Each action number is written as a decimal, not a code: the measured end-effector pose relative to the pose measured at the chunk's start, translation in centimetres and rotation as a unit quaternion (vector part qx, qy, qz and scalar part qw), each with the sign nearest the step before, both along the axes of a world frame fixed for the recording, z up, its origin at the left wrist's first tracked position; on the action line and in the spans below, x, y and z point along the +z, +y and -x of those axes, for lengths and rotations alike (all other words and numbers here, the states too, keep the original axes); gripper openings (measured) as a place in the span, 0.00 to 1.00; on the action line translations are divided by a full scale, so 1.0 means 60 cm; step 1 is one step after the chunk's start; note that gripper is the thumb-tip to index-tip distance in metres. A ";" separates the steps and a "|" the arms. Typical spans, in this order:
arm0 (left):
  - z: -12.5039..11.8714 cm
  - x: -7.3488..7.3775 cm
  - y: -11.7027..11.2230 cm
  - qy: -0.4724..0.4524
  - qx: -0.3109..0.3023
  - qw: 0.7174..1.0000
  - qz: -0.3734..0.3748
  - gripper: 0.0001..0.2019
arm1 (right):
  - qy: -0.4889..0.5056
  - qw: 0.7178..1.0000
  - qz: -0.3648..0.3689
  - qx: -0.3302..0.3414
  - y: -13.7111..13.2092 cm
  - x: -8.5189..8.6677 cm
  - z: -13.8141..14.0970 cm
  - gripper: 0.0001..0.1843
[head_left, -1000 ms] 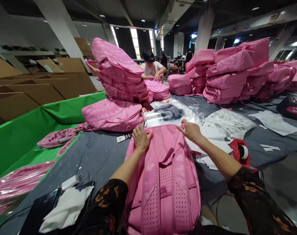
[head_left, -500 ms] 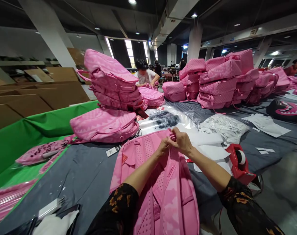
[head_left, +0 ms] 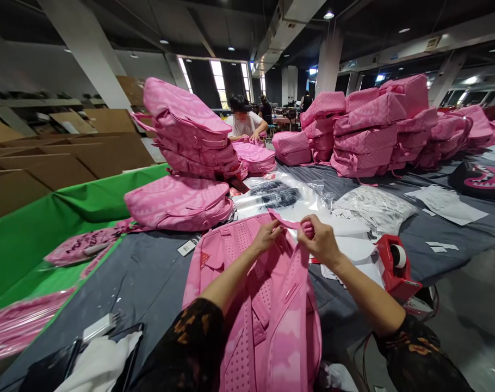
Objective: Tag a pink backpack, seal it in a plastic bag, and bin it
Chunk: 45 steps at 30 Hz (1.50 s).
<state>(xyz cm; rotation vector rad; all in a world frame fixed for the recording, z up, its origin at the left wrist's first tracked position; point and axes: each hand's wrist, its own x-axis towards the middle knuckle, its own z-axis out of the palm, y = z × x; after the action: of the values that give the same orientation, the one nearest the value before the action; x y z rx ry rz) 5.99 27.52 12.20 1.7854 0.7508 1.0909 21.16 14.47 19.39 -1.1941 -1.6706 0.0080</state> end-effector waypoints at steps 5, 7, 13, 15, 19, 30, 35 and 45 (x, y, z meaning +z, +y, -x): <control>0.010 0.058 -0.027 0.026 0.017 0.969 -0.246 0.20 | -0.002 0.999 0.047 0.013 0.032 0.053 -0.011 0.14; 0.008 0.071 -0.023 0.031 -0.022 0.971 -0.237 0.13 | -0.007 0.996 0.070 0.049 0.054 0.077 -0.004 0.16; 0.066 0.037 -0.082 0.062 0.050 0.992 -0.098 0.09 | -0.037 0.972 0.155 0.173 0.127 0.100 -0.024 0.21; 0.090 0.014 -0.145 0.041 0.024 0.999 0.021 0.11 | -0.108 0.970 0.165 0.140 0.157 0.084 -0.024 0.19; 0.115 -0.014 -0.277 -0.056 -0.064 0.941 0.327 0.17 | -0.288 0.934 0.201 0.061 0.217 0.018 0.015 0.19; 0.233 0.022 -0.269 0.207 0.036 0.971 0.113 0.22 | -0.355 0.907 0.213 0.073 0.302 -0.119 0.050 0.38; 0.278 0.001 -0.036 0.359 0.348 0.866 -0.008 0.25 | -0.307 0.935 0.168 0.057 0.300 -0.153 0.062 0.27; 0.255 -0.079 0.078 0.185 0.326 0.922 -0.099 0.11 | -0.129 0.985 0.031 0.114 0.269 -0.197 0.069 0.18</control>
<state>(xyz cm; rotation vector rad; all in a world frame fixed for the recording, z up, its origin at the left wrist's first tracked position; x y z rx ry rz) -9.33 32.18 7.46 1.9958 1.5971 1.2920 17.03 30.59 7.58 -1.0796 -2.0425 0.0493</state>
